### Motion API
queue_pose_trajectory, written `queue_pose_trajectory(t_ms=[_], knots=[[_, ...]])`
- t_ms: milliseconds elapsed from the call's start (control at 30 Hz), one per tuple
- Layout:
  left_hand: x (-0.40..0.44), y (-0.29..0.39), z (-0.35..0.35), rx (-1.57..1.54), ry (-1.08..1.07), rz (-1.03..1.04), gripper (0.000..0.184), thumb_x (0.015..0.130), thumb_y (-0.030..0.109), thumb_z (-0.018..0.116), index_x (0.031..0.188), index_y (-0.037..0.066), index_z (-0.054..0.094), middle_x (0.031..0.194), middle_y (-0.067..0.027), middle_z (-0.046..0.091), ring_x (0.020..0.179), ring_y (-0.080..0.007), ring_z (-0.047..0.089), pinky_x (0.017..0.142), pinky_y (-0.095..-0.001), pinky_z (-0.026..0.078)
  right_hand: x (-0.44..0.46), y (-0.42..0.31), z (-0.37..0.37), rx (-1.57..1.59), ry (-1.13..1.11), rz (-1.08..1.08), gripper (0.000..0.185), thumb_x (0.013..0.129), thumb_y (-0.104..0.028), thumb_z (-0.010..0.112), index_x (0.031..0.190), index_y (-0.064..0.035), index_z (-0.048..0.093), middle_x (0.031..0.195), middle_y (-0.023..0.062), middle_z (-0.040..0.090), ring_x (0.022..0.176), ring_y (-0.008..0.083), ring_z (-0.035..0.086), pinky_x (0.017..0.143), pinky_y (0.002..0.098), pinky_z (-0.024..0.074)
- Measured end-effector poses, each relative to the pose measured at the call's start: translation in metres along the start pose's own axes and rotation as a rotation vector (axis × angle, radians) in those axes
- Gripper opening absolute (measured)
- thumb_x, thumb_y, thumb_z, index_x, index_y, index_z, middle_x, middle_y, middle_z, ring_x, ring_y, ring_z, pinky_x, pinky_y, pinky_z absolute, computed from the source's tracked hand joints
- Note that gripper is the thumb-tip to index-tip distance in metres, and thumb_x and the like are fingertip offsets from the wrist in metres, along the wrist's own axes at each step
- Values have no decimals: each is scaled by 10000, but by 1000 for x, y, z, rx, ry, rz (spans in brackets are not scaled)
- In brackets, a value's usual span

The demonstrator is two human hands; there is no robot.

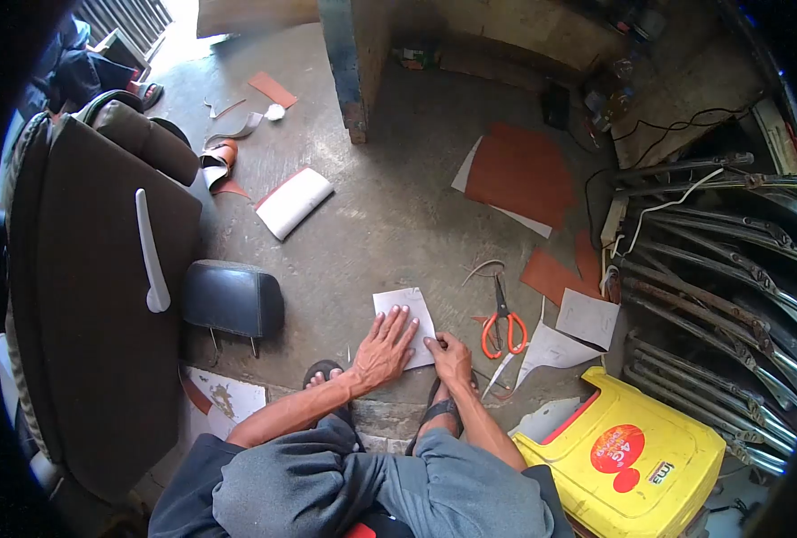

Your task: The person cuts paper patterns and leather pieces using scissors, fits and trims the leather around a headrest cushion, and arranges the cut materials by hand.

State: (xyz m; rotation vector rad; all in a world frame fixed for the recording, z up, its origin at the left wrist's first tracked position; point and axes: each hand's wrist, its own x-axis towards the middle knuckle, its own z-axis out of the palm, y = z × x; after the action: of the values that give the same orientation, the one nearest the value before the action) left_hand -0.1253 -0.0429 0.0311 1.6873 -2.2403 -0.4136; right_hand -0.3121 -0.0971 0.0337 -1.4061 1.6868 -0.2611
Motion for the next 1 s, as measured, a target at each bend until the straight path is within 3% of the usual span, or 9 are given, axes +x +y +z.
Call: queue_pose_trajectory(t_ms=[100,633,733,800,900,1000], knots=[[-2,-4,5,-19,-46,-95,678,975,375,553,1546,66,356,1622,-216,275,1531,-362,205,1242,-507,149,3,4,3,-57,0,-40,385,855,-336,757,1084,-27,741,904,150,746,838,231,713,780,354,552],[-2,-7,15,-54,-49,-120,680,974,376,555,1541,56,359,1614,-240,276,1516,-383,235,1236,-513,167,3,0,6,-52,24,-58,385,830,-334,774,1032,-9,733,830,161,737,771,264,719,727,380,549],[-2,-8,17,-44,-42,-114,680,972,378,558,1539,58,363,1615,-240,271,1515,-389,234,1236,-517,166,6,-6,6,-127,-24,-23,391,837,-303,758,1092,-10,713,881,161,723,832,309,703,773,405,545],[-3,-9,20,-37,-32,-100,683,972,385,554,1540,59,361,1618,-240,264,1516,-396,225,1236,-522,162,13,2,13,-284,177,-290,410,861,-267,717,1190,-30,659,1050,198,663,1013,384,630,888,466,498],[-4,-9,21,-41,-40,-101,682,972,390,547,1540,59,363,1620,-241,259,1520,-399,211,1236,-525,156,35,-27,11,-279,200,-411,456,869,-248,702,1266,-42,615,1151,217,588,1106,421,554,951,493,461],[-4,-10,24,-43,-42,-99,681,974,394,536,1542,62,362,1622,-242,254,1525,-395,201,1235,-526,151,58,-54,16,-337,106,-435,417,858,-211,704,1220,-12,647,1151,222,603,1126,404,559,981,465,455]])
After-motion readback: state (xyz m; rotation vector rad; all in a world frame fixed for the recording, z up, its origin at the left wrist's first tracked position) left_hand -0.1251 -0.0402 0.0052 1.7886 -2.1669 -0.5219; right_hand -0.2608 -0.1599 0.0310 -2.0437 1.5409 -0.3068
